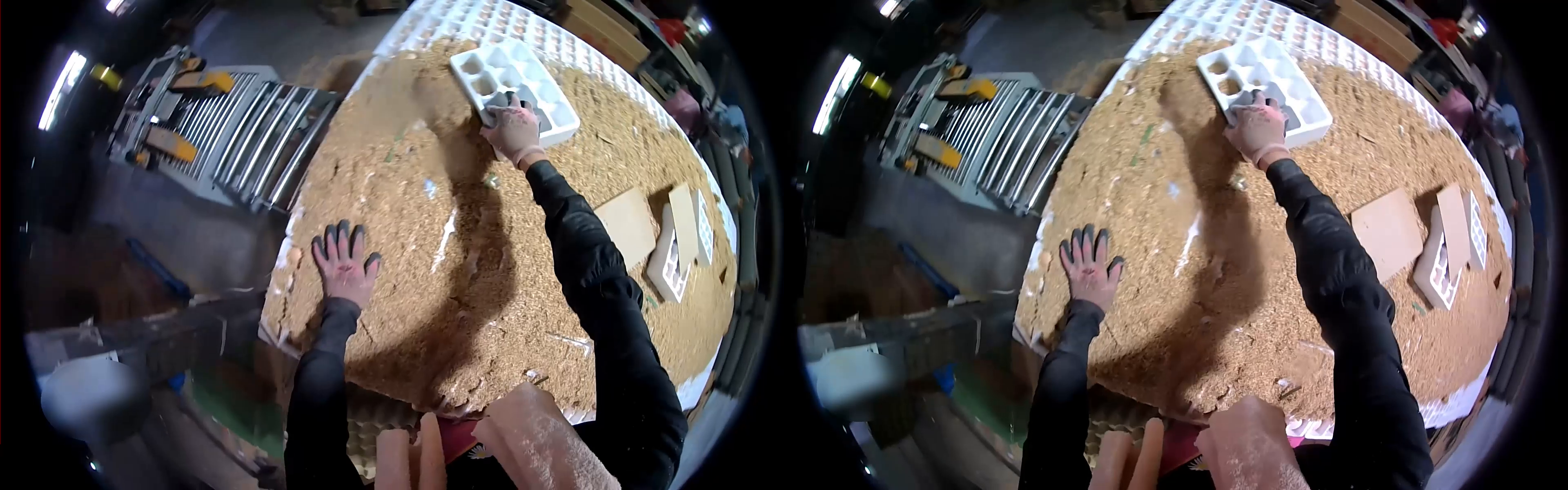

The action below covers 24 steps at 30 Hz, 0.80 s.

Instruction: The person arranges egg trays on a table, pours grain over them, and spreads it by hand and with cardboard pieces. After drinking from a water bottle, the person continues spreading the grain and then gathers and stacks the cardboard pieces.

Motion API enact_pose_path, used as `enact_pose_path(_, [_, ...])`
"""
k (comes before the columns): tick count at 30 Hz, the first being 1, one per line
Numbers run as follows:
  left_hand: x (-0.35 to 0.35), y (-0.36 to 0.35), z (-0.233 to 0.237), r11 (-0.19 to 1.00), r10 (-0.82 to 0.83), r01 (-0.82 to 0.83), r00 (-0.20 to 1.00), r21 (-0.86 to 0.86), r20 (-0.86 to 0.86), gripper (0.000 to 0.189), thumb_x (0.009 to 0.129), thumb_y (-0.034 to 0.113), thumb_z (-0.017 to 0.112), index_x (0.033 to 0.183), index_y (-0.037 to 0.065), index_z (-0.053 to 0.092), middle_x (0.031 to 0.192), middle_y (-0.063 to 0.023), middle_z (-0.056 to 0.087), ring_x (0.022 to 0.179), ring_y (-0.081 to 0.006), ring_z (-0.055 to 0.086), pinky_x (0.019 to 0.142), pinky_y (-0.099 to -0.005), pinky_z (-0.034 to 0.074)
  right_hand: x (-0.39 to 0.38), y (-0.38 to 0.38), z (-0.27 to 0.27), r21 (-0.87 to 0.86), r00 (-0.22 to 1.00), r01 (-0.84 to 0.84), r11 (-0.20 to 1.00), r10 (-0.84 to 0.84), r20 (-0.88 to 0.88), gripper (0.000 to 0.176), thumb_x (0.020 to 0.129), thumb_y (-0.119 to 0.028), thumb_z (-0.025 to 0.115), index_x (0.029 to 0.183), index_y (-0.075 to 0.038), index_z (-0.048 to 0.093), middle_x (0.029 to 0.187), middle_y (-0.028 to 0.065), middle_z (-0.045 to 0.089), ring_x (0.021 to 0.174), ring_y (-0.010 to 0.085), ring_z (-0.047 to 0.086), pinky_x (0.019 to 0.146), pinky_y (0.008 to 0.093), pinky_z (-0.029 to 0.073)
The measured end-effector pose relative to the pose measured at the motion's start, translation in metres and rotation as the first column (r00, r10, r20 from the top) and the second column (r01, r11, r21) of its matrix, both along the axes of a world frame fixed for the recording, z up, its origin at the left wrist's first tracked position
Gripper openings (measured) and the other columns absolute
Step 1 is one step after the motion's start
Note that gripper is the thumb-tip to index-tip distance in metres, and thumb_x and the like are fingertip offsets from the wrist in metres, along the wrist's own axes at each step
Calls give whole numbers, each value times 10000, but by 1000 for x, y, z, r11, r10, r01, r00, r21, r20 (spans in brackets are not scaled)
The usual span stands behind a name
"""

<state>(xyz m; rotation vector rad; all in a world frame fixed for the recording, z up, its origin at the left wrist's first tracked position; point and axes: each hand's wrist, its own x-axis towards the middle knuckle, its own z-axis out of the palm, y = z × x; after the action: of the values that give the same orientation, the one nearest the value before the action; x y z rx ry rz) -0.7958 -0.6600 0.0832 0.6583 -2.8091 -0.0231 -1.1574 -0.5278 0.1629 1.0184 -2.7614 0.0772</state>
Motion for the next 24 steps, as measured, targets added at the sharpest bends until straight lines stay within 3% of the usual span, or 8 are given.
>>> enact_pose_path(3, [3,0,-1,999,20,-18,998,29,-58,630,851,509,540,1333,111,458,1394,-153,408,1296,-396,324,1073,-617,144,34,-21,-11,-10,973,-212,977,212,94,422,692,-439,699,1080,-273,688,1180,117,558,1077,337,518,832,435,488])
enact_pose_path(7, [0,-18,-24,908,194,-293,927,300,321,666,842,490,542,1380,122,411,1429,-181,363,1330,-410,279,1089,-622,121,124,-41,-8,-81,893,-408,909,416,173,456,668,-407,739,1088,-238,686,1212,159,535,1075,363,506,844,435,493])
enact_pose_path(9, [18,6,25,952,213,-169,965,256,-152,623,815,430,552,1371,172,438,1441,-172,352,1336,-399,283,1112,-604,135,181,-45,-1,-124,844,-488,864,504,185,450,660,-385,751,1072,-214,688,1211,183,519,1054,383,503,858,428,486])
enact_pose_path(14, [104,2,4,752,606,-659,679,17,-414,708,925,498,339,1498,127,154,1532,-191,179,1379,-418,213,1083,-618,158,294,-58,25,-3,812,-515,857,489,319,527,658,-444,758,1125,-231,642,1214,132,495,1105,289,486,831,382,483])
enact_pose_path(16, [157,20,-15,707,707,-607,599,362,-376,775,851,557,520,1439,94,318,1457,-233,303,1359,-431,222,1082,-648,85,326,-55,-1,-49,704,-680,732,670,234,275,806,-424,620,1043,-287,653,1177,141,505,1101,321,496,778,457,470])
enact_pose_path(19, [184,62,-5,838,540,-482,801,256,-258,795,843,598,498,1456,131,299,1472,-269,251,1372,-446,190,1065,-680,75,355,-59,10,-184,571,-737,650,745,344,382,715,-356,728,1080,-274,654,1192,146,507,1149,328,485,838,474,460])
enact_pose_path(22, [179,68,-11,952,304,-305,946,-9,117,685,847,599,479,1428,253,363,1474,-242,272,1343,-474,231,1015,-719,151,336,-56,15,-229,704,-636,737,675,221,442,684,-323,760,1102,-225,655,1226,156,510,1124,341,500,840,464,465])
enact_pose_path(24, [164,28,5,976,219,-218,975,-21,31,592,831,458,516,1353,184,470,1456,-177,332,1350,-399,248,1108,-621,87,302,-31,16,-390,781,-535,749,615,109,483,663,-307,776,1114,-185,655,1234,182,527,1093,360,519,846,455,468])
